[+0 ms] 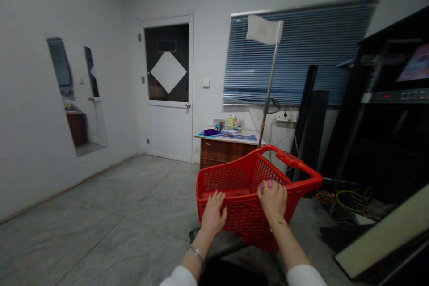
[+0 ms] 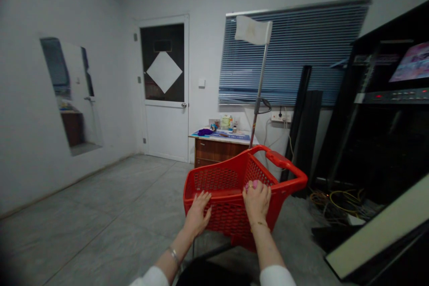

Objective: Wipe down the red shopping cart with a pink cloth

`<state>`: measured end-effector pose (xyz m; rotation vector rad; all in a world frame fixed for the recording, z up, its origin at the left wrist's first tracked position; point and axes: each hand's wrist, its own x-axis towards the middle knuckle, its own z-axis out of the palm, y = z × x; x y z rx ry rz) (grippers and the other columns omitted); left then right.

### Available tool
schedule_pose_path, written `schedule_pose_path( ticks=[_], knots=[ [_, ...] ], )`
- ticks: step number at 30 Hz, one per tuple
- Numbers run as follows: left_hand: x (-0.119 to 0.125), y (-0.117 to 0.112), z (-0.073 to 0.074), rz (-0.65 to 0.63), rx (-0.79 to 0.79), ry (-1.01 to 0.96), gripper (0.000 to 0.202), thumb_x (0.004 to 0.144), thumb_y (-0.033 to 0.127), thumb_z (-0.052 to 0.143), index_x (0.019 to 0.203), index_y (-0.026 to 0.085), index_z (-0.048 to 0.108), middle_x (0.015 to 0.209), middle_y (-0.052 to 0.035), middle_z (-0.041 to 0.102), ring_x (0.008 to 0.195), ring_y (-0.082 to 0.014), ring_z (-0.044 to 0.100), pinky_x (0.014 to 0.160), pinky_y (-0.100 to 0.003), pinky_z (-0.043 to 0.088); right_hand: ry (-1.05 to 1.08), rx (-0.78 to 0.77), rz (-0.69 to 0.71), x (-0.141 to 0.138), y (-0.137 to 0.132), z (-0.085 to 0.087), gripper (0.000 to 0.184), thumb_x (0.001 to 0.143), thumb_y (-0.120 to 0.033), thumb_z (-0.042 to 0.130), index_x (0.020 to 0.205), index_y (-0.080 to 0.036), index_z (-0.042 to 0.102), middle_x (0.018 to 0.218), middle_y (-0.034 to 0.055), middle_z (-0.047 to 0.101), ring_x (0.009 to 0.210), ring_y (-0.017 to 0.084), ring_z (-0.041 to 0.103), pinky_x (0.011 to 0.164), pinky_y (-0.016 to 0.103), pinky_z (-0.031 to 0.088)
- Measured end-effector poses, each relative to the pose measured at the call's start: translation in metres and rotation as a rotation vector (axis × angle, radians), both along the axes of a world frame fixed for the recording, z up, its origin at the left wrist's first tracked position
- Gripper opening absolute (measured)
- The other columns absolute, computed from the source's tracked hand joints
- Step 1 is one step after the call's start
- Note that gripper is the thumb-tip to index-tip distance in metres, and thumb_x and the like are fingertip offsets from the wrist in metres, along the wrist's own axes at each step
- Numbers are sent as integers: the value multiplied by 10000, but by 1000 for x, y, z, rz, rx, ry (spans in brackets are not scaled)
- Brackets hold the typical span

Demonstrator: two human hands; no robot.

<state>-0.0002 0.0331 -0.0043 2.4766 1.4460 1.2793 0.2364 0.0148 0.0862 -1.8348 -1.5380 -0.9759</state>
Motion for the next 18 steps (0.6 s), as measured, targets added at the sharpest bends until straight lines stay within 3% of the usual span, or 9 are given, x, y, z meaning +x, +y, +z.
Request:
schedule_pose_path(
  ticks=[5, 8, 18],
  knots=[
    [3, 1, -2, 7, 19, 19, 520, 889, 187, 494, 1408, 211, 503, 1450, -95, 560, 1406, -273, 435, 1171, -624, 338, 9, -70, 120, -36, 3, -11, 238, 923, -323, 526, 1052, -205, 687, 992, 88, 601, 898, 215, 472, 861, 358, 337],
    [2, 0, -3, 13, 36, 44, 536, 886, 192, 504, 1422, 202, 483, 1454, -104, 554, 1404, -277, 439, 1171, -613, 345, -3, -116, 140, -42, 3, -13, 238, 931, -336, 523, 1054, -227, 695, 970, 75, 613, 871, 203, 490, 814, 337, 333],
    [-1, -4, -4, -1, 45, 56, 535, 899, 172, 474, 1433, 193, 463, 1468, -103, 540, 1410, -252, 432, 1180, -580, 348, -47, -264, 67, 33, 7, 10, 292, 914, -421, 553, 1074, -241, 717, 963, 68, 646, 820, 189, 562, 764, 316, 341]
  ],
)
